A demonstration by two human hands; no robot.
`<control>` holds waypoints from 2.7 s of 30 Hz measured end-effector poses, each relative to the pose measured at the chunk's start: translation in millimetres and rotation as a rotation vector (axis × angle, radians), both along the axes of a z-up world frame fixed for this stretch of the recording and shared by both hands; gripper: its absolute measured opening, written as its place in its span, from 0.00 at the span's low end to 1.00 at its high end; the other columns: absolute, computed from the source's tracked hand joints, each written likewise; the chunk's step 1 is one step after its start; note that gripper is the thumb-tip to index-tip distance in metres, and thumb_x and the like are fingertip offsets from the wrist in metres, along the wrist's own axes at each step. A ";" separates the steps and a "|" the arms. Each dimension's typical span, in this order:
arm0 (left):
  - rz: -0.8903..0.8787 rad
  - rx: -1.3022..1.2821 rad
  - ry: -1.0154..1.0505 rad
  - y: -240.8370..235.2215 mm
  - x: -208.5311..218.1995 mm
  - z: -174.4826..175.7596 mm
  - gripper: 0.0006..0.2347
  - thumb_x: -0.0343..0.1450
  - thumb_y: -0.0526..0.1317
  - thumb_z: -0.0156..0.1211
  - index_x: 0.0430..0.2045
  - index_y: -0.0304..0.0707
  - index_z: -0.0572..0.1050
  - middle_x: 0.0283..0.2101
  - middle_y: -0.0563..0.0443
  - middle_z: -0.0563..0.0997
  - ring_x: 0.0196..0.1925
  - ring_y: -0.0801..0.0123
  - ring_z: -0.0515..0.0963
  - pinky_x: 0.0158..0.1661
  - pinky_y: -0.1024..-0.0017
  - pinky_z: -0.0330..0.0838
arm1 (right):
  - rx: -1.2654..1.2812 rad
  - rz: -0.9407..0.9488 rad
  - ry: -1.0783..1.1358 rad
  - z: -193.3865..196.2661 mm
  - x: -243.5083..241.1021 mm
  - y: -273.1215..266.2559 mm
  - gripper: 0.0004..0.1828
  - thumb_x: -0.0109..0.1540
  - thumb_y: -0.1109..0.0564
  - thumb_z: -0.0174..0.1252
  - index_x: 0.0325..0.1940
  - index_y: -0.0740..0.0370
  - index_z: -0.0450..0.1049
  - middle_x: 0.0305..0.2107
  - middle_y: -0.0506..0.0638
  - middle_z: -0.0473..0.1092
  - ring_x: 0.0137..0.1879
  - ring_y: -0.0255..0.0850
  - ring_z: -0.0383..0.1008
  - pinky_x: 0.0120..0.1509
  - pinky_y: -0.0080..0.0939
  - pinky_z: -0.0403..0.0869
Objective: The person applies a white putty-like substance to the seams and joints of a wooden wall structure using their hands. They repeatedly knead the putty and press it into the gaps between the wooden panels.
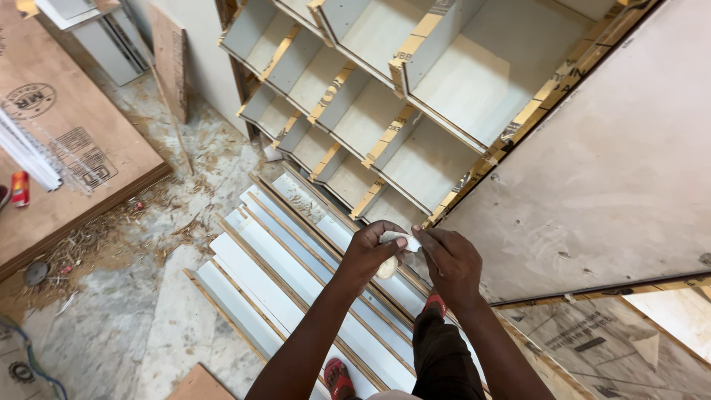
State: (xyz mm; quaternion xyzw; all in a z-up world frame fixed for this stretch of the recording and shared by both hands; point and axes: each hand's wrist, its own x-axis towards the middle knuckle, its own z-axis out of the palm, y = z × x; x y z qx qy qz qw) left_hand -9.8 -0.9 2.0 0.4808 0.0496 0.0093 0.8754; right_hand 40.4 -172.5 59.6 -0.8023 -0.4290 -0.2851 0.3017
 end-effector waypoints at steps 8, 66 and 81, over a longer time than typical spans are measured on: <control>0.218 0.125 -0.076 13.6 -32.9 15.0 0.09 0.72 0.37 0.66 0.40 0.30 0.78 0.33 0.50 0.83 0.35 0.77 0.81 0.39 0.76 0.77 | 0.268 0.043 0.284 16.4 -38.5 19.3 0.11 0.64 0.66 0.62 0.51 0.65 0.76 0.47 0.56 0.74 0.47 0.41 0.80 0.49 0.37 0.80; 0.049 0.518 -0.163 -21.9 6.7 13.7 0.06 0.70 0.36 0.68 0.36 0.33 0.82 0.34 0.53 0.84 0.39 0.77 0.82 0.40 0.76 0.76 | 0.318 0.009 0.898 -14.6 1.8 -34.0 0.09 0.59 0.62 0.69 0.42 0.69 0.82 0.32 0.53 0.80 0.37 0.37 0.80 0.42 0.35 0.78; 0.111 0.506 -0.041 -14.0 -12.8 23.0 0.08 0.72 0.37 0.65 0.39 0.31 0.82 0.33 0.51 0.83 0.36 0.75 0.78 0.39 0.74 0.73 | 0.206 -0.026 0.436 10.2 -24.0 -10.5 0.07 0.61 0.60 0.65 0.41 0.66 0.80 0.36 0.53 0.78 0.40 0.37 0.79 0.42 0.36 0.77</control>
